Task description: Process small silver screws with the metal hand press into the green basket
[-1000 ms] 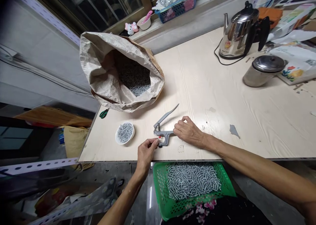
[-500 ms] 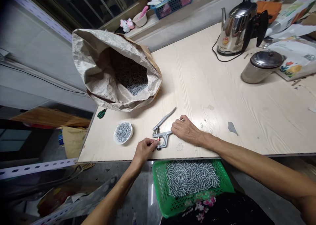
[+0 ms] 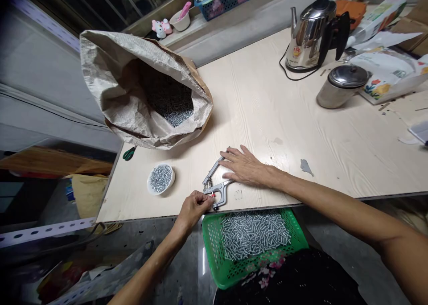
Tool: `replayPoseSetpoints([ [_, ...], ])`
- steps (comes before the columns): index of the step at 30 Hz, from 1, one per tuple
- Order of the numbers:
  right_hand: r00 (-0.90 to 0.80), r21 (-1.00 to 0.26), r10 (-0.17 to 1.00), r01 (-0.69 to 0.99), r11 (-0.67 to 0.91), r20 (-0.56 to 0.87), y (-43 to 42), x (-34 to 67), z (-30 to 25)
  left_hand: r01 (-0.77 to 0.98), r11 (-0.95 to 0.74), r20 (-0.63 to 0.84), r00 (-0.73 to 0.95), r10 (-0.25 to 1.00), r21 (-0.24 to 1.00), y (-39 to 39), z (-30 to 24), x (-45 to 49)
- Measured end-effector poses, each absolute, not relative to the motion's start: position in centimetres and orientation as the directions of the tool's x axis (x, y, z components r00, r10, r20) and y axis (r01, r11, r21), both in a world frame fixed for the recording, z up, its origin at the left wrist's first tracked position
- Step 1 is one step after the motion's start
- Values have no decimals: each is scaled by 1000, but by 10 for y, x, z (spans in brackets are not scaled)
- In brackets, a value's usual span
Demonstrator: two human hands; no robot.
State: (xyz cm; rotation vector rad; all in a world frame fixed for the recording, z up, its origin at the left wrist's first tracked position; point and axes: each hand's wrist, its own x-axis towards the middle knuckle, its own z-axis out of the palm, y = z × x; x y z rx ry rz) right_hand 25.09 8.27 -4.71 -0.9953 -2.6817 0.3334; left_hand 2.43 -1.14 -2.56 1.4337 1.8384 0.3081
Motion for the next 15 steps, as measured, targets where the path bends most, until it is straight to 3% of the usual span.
replayPoseSetpoints([
  [8, -742, -94, 650, 644, 759, 166, 113, 230, -53, 727, 333, -372, -114, 921, 601, -20, -24, 37],
  [15, -729, -173, 669, 647, 743, 145, 113, 236, -52, 744, 354, -407, -121, 905, 566, -16, -19, 42],
])
